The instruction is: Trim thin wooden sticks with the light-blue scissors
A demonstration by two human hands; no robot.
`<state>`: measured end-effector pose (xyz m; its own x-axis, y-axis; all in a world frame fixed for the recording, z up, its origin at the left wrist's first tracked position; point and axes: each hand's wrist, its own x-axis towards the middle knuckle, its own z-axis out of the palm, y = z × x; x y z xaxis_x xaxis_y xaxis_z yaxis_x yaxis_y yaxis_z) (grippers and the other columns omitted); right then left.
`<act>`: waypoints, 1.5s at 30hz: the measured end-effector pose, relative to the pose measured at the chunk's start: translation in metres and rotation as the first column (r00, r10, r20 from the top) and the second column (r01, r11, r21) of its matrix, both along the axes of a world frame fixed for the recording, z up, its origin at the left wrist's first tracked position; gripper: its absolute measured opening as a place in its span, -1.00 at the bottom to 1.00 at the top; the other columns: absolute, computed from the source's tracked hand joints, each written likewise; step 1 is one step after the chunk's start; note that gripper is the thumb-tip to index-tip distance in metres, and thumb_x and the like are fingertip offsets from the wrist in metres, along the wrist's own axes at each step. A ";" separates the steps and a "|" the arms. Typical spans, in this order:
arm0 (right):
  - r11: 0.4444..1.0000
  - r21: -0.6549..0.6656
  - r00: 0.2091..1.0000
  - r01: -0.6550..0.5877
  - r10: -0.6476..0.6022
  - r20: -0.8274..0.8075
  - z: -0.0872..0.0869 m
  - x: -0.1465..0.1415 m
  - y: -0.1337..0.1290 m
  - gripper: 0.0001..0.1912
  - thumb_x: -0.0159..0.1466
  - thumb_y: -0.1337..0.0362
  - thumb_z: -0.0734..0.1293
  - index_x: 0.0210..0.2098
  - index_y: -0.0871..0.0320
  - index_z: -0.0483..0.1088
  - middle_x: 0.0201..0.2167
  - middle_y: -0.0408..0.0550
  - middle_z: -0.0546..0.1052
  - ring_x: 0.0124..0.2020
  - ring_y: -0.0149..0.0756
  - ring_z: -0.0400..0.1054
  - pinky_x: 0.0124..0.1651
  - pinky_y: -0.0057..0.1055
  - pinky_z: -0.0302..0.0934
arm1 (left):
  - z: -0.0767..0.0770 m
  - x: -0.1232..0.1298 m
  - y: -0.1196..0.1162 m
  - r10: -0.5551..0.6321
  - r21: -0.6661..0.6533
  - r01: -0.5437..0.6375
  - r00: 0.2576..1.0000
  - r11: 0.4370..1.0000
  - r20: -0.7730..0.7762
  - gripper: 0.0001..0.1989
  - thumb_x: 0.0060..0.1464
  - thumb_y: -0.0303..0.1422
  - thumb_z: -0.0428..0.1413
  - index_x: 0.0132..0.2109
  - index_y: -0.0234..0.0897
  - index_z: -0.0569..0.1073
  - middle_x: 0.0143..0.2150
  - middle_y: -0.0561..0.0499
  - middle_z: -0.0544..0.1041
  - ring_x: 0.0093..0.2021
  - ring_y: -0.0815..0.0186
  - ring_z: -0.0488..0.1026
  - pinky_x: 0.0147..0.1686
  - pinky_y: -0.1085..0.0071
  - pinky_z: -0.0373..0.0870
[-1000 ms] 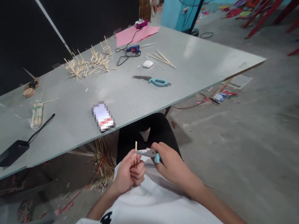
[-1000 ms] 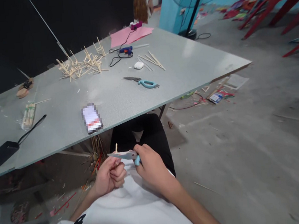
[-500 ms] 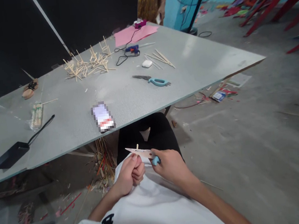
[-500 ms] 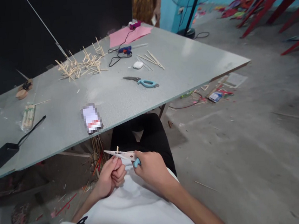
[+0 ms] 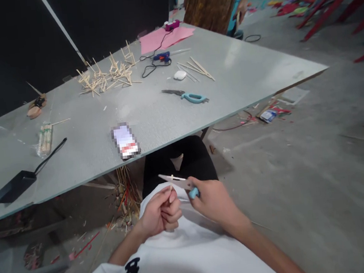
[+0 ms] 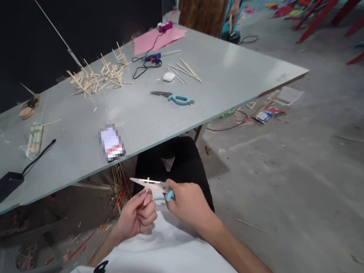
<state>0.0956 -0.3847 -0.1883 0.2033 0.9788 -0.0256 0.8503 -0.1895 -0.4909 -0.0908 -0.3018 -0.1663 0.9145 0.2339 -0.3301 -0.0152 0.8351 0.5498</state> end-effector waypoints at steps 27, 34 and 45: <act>0.988 -0.118 0.994 -0.097 0.091 -0.061 -0.006 -0.012 0.004 -0.75 0.14 0.40 0.21 -0.27 0.14 0.49 -0.51 -0.04 0.58 -0.50 -0.27 0.38 -0.38 -0.35 -0.16 | -0.010 -0.004 -0.005 0.074 0.044 -0.072 0.996 0.996 -0.051 -0.54 0.26 -0.01 0.12 -0.35 -0.21 0.11 -0.61 0.26 -0.12 -0.65 0.51 -0.26 -0.71 0.64 -0.21; 0.990 -0.106 0.994 -0.091 0.083 -0.075 -0.015 -0.011 0.005 -0.74 0.11 0.41 0.23 -0.29 0.12 0.51 -0.54 -0.06 0.55 -0.53 -0.28 0.33 -0.38 -0.35 -0.18 | -0.009 -0.009 -0.007 0.037 0.177 -0.025 0.997 0.984 -0.066 -0.53 0.31 0.04 0.02 -0.37 -0.20 0.09 -0.62 0.26 -0.13 -0.66 0.50 -0.26 -0.71 0.59 -0.27; 0.909 0.148 0.738 0.390 -0.212 -0.641 -0.013 0.041 0.019 -0.46 0.40 -0.20 0.15 -0.52 0.04 0.10 -0.61 -0.22 0.20 -0.53 -0.36 0.07 -0.42 -0.40 0.01 | 0.003 -0.005 -0.014 -0.059 0.186 0.051 0.998 0.981 0.035 -0.58 0.36 -0.05 0.00 -0.35 -0.23 0.15 -0.59 0.23 -0.05 -0.62 0.50 -0.19 -0.66 0.55 -0.23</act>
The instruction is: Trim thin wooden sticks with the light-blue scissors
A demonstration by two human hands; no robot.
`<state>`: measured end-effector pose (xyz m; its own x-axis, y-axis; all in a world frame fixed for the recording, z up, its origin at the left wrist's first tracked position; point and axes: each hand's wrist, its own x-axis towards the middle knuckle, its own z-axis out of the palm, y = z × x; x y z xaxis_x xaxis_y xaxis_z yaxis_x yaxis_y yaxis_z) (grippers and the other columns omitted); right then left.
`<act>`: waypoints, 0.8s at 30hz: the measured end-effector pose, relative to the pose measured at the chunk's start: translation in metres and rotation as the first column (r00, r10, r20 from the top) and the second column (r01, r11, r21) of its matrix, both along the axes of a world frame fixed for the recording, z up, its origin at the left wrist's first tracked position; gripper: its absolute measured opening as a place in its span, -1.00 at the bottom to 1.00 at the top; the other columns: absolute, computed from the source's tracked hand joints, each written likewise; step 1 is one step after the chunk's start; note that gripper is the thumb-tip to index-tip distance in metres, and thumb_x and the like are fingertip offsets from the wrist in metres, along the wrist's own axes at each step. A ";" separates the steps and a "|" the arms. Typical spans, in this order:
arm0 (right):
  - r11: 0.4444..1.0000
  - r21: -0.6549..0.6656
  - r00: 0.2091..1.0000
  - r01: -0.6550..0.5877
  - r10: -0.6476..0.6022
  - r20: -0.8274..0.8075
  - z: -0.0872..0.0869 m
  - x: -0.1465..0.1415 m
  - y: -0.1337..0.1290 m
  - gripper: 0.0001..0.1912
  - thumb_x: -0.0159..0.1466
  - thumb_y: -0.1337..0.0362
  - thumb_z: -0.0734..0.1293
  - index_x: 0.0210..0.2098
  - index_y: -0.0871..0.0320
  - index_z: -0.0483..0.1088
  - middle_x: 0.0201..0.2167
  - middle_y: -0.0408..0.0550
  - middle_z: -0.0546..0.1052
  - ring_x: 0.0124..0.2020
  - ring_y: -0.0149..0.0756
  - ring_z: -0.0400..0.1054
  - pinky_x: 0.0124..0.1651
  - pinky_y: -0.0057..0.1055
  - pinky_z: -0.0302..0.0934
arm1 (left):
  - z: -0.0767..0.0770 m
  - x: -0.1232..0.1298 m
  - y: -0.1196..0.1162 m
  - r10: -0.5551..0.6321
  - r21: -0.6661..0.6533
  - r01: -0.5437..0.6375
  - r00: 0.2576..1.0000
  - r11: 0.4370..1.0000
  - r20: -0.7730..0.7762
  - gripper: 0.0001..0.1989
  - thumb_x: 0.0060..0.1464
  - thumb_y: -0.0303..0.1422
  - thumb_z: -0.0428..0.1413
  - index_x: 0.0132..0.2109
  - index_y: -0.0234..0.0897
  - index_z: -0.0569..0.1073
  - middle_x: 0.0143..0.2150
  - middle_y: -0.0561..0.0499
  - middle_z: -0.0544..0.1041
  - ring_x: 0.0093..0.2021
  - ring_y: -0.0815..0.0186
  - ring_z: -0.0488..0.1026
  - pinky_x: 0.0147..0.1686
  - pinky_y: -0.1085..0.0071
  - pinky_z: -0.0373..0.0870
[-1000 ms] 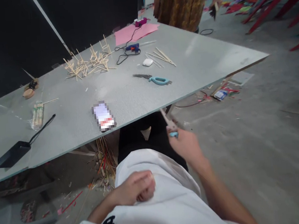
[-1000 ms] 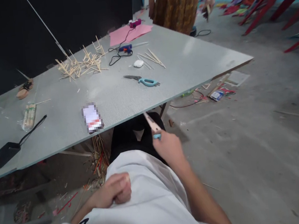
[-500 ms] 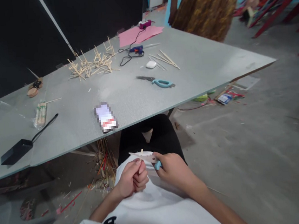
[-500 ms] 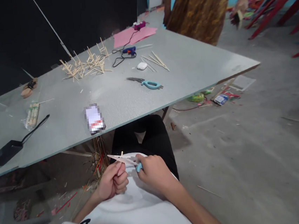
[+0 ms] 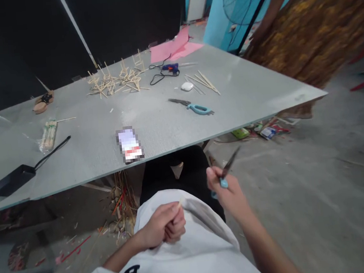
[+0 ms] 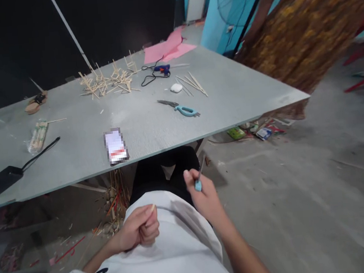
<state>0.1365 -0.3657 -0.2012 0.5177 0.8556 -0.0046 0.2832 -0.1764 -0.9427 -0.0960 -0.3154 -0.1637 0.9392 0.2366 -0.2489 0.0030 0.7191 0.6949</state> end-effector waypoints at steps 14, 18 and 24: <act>0.953 -0.077 0.771 -0.293 0.283 0.570 -0.007 -0.030 -0.013 -0.82 0.32 0.35 0.17 -0.29 0.14 0.41 -0.39 -0.05 0.53 -0.34 -0.25 0.35 -0.22 -0.37 0.10 | -0.010 0.005 0.004 0.162 0.002 -0.163 0.982 0.987 -0.094 -0.59 0.27 -0.08 0.12 -0.37 -0.25 0.20 -0.61 0.25 -0.09 -0.63 0.53 -0.21 -0.69 0.62 -0.22; 0.936 -0.135 0.729 -0.326 0.340 0.594 -0.006 -0.034 -0.016 -0.83 0.29 0.36 0.18 -0.42 0.11 0.32 -0.50 -0.13 0.46 -0.47 -0.34 0.32 -0.33 -0.41 0.03 | -0.014 0.006 0.005 0.135 0.043 -0.132 0.987 0.990 -0.091 -0.56 0.29 -0.02 0.09 -0.37 -0.24 0.19 -0.63 0.26 -0.07 -0.65 0.52 -0.18 -0.70 0.61 -0.22; 0.946 -0.275 0.745 -0.174 0.309 0.591 -0.008 -0.036 -0.007 -0.65 0.42 0.18 0.13 -0.45 0.11 0.37 -0.53 -0.04 0.52 -0.52 -0.30 0.34 -0.39 -0.36 -0.11 | -0.002 -0.002 0.003 0.040 0.142 -0.017 0.986 0.990 -0.162 -0.51 0.28 0.08 0.04 -0.36 -0.22 0.17 -0.61 0.25 0.01 -0.65 0.51 -0.14 -0.68 0.56 -0.20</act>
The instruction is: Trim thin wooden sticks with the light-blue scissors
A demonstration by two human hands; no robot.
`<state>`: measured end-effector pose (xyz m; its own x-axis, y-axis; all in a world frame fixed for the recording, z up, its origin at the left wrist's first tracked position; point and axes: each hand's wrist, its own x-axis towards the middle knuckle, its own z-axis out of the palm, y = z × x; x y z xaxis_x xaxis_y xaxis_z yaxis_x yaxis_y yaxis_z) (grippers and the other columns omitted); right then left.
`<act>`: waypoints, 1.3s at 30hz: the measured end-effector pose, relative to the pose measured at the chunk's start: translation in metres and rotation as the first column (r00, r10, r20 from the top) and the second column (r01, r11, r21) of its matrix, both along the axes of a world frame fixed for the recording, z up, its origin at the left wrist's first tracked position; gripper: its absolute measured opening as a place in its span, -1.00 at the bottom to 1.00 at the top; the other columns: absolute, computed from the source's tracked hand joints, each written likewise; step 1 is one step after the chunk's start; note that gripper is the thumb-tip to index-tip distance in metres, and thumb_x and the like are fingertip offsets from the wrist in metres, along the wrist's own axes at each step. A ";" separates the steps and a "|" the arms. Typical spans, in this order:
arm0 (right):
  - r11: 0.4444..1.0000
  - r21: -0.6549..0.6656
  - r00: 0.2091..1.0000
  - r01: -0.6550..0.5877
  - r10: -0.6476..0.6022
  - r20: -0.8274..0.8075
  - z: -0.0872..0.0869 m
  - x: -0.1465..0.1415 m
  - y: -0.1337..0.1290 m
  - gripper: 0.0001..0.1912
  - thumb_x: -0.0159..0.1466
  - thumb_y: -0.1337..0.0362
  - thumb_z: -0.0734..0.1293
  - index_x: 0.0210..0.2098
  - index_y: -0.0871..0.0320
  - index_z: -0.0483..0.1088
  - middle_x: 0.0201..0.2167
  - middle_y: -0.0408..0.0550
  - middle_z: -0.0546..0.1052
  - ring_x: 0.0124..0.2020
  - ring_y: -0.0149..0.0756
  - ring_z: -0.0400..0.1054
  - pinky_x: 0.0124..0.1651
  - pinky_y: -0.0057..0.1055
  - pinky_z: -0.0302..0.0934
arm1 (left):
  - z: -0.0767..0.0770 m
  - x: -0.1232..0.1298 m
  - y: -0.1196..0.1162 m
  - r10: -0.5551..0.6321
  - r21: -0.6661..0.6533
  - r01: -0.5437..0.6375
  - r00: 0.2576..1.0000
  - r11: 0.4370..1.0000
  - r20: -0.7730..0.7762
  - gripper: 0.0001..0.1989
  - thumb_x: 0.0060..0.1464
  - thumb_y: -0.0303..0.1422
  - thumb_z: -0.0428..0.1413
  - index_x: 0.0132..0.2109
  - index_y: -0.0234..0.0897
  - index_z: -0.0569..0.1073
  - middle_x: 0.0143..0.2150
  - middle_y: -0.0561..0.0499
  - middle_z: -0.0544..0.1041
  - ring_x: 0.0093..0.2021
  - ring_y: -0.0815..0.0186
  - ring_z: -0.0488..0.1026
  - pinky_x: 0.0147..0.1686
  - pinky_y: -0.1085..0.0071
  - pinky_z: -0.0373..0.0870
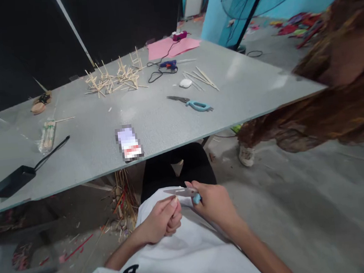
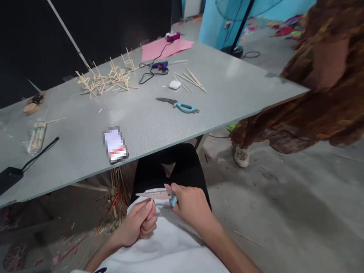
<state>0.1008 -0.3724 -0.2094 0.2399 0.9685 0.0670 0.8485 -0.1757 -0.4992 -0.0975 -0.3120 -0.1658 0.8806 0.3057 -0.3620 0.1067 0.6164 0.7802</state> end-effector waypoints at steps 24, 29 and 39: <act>0.983 -0.126 0.991 -0.133 0.131 -0.030 0.022 -0.010 -0.006 -0.84 0.19 0.42 0.21 -0.38 0.12 0.41 -0.46 -0.08 0.58 -0.46 -0.31 0.41 -0.37 -0.38 -0.08 | -0.012 0.002 0.004 0.086 -0.176 -0.065 0.990 0.982 0.113 -0.56 0.32 0.01 0.03 -0.34 -0.21 0.13 -0.63 0.27 -0.10 -0.66 0.51 -0.25 -0.71 0.63 -0.23; 0.990 -0.117 0.997 0.073 -0.074 -0.001 0.006 0.013 0.006 -0.76 0.30 0.26 0.21 -0.41 0.12 0.47 -0.54 0.00 0.56 -0.51 -0.26 0.37 -0.41 -0.37 -0.07 | 0.004 -0.008 0.002 -0.131 0.001 0.131 0.990 0.991 0.057 -0.52 0.29 0.07 0.05 -0.34 -0.25 0.22 -0.60 0.22 0.04 -0.64 0.52 -0.10 -0.67 0.58 -0.14; 0.997 -0.047 0.994 0.063 -0.067 -0.088 0.004 0.031 -0.006 -0.76 0.32 0.23 0.18 -0.42 0.10 0.39 -0.53 0.00 0.53 -0.47 -0.20 0.41 -0.36 -0.35 -0.02 | -0.011 0.008 0.002 0.121 -0.268 -0.089 0.987 0.959 0.106 -0.60 0.31 0.00 0.04 -0.30 -0.21 0.17 -0.60 0.26 -0.12 -0.63 0.50 -0.28 -0.70 0.62 -0.26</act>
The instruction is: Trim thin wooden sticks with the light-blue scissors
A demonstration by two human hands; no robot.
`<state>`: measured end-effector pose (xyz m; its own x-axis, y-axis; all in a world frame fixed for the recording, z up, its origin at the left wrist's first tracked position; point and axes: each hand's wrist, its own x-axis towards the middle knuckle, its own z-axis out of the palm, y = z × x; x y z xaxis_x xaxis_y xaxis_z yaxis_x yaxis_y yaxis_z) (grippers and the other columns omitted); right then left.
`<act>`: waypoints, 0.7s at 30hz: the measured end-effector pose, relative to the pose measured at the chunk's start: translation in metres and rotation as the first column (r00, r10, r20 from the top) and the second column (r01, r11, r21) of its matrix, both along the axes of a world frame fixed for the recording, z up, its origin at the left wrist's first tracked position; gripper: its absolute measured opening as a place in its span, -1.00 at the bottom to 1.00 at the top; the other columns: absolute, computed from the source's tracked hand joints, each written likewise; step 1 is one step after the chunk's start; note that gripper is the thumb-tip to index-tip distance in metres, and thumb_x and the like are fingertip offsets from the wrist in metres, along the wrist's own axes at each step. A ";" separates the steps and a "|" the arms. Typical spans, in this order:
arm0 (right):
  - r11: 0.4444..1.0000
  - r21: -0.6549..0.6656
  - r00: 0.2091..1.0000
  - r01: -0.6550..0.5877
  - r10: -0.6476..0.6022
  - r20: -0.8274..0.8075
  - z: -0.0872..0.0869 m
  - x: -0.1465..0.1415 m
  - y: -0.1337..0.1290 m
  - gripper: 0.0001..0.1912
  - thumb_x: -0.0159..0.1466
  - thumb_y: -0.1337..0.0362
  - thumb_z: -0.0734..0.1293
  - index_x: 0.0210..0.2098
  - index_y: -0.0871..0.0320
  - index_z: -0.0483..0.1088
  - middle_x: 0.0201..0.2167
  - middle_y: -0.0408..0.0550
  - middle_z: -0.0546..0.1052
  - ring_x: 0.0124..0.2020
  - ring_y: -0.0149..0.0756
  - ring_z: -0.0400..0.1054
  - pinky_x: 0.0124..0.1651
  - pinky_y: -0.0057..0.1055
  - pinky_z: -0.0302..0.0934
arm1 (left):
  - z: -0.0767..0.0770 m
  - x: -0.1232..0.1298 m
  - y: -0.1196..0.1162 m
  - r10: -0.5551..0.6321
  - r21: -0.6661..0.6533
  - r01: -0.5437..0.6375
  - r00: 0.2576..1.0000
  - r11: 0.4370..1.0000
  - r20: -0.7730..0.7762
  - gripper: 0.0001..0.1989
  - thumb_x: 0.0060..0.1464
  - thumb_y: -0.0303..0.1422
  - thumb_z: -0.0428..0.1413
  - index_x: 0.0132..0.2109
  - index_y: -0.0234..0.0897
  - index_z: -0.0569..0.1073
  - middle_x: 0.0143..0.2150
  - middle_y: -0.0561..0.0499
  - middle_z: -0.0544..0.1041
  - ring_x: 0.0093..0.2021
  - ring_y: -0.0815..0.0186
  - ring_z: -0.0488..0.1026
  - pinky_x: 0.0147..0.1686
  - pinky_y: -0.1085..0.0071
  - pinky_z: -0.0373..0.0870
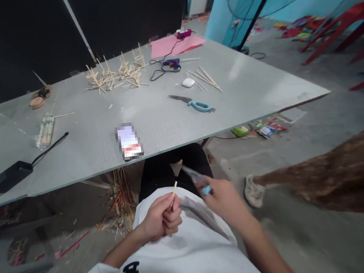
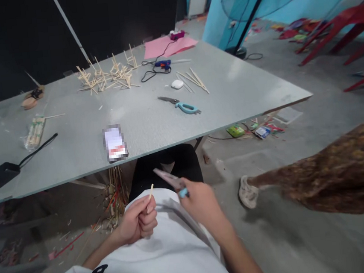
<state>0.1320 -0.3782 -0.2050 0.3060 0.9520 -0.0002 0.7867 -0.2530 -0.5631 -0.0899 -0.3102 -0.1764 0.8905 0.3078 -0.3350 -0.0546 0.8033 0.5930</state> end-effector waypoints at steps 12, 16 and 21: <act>0.968 -0.130 0.976 -0.216 0.218 0.000 0.005 -0.044 0.004 -0.82 0.19 0.40 0.21 -0.31 0.13 0.45 -0.45 -0.04 0.59 -0.45 -0.27 0.43 -0.37 -0.39 -0.10 | -0.002 -0.006 0.001 0.028 0.099 -0.025 0.999 0.995 -0.038 -0.55 0.31 0.01 0.05 -0.37 -0.23 0.16 -0.62 0.27 -0.11 -0.65 0.52 -0.24 -0.71 0.62 -0.24; 0.987 -0.103 0.992 0.125 -0.127 -0.013 -0.017 -0.014 0.017 -0.70 0.35 0.22 0.17 -0.39 0.15 0.46 -0.51 0.07 0.55 -0.47 -0.22 0.41 -0.39 -0.38 -0.04 | 0.010 -0.017 -0.003 -0.226 0.234 0.233 0.973 0.944 -0.055 -0.50 0.30 0.02 0.08 -0.41 -0.25 0.15 -0.60 0.20 0.06 -0.62 0.52 -0.03 -0.67 0.58 -0.09; 0.975 -0.053 0.976 0.217 -0.218 -0.021 -0.031 0.015 0.022 -0.48 0.43 -0.03 0.08 -0.48 0.12 0.39 -0.54 0.09 0.52 -0.49 -0.21 0.35 -0.38 -0.36 -0.03 | 0.012 -0.013 0.000 -0.004 0.066 0.002 0.999 0.998 0.039 -0.53 0.32 -0.01 0.04 -0.38 -0.22 0.10 -0.60 0.25 -0.10 -0.64 0.53 -0.22 -0.70 0.61 -0.23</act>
